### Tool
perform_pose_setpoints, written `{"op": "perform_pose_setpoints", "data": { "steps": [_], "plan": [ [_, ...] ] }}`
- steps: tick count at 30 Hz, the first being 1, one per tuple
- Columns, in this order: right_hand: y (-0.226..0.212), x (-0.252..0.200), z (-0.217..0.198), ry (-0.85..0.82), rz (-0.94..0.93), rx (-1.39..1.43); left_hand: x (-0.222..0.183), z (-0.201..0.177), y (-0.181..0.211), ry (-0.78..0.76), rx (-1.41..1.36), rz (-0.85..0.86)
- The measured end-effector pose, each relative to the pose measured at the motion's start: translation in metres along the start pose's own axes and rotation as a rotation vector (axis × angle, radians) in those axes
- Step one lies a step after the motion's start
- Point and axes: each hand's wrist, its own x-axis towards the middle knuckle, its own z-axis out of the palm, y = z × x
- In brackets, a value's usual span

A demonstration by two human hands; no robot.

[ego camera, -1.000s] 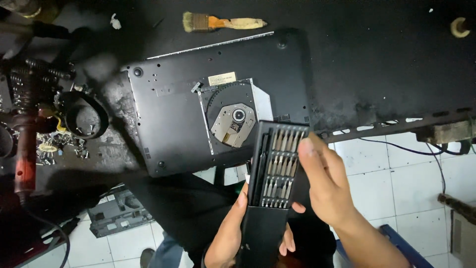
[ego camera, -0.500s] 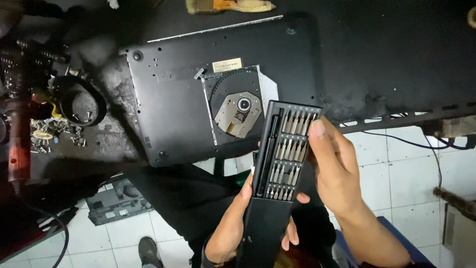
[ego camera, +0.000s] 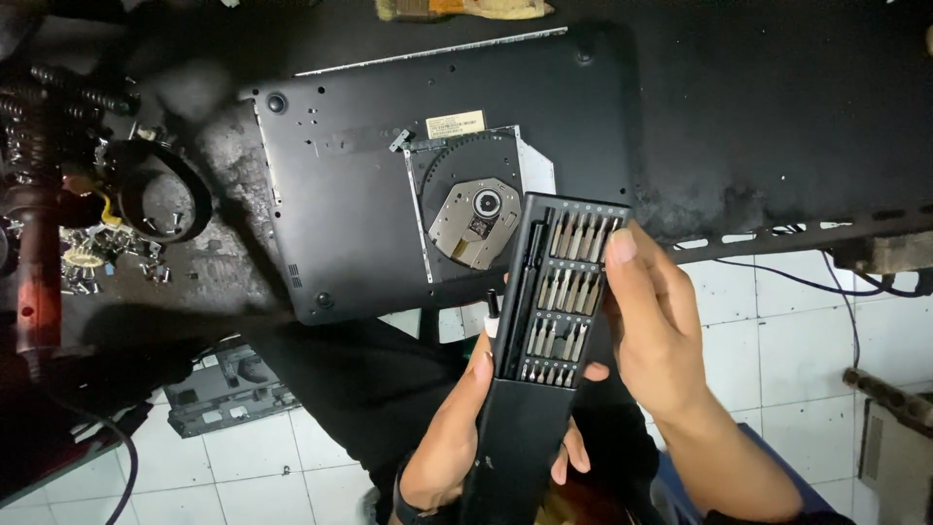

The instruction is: Cleaning and disassembling an optical drive from a laptop using a brush and screwdriver.

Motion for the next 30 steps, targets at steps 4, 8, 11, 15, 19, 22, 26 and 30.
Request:
{"op": "perform_pose_setpoints", "data": {
  "steps": [4, 8, 11, 15, 19, 22, 26, 30],
  "plan": [
    [0.005, -0.003, -0.002, 0.042, -0.014, -0.031, -0.001, 0.005, 0.005, -0.057, -0.182, -0.047],
    [0.002, -0.002, 0.002, 0.041, -0.057, -0.084, 0.001, 0.007, 0.013, -0.089, -0.266, -0.061],
    [0.005, -0.002, 0.001, 0.051, -0.071, -0.042, 0.002, 0.007, 0.013, -0.1, -0.241, -0.08],
    [-0.004, 0.002, 0.012, 0.004, -0.015, 0.13, 0.003, 0.006, 0.009, -0.082, -0.259, -0.053],
    [0.003, 0.005, 0.007, -0.024, 0.002, 0.091, 0.005, -0.001, 0.006, -0.107, -0.264, -0.057],
    [0.007, 0.011, 0.003, -0.095, -0.071, -0.019, 0.005, -0.007, 0.0, -0.103, -0.152, -0.032],
    [0.009, 0.019, -0.001, 0.041, -0.052, 0.116, -0.014, -0.028, -0.015, -0.107, -0.223, -0.039],
    [0.015, 0.016, -0.003, 0.068, 0.077, 0.201, -0.021, -0.046, -0.018, -0.03, -0.296, 0.052]
  ]
}}
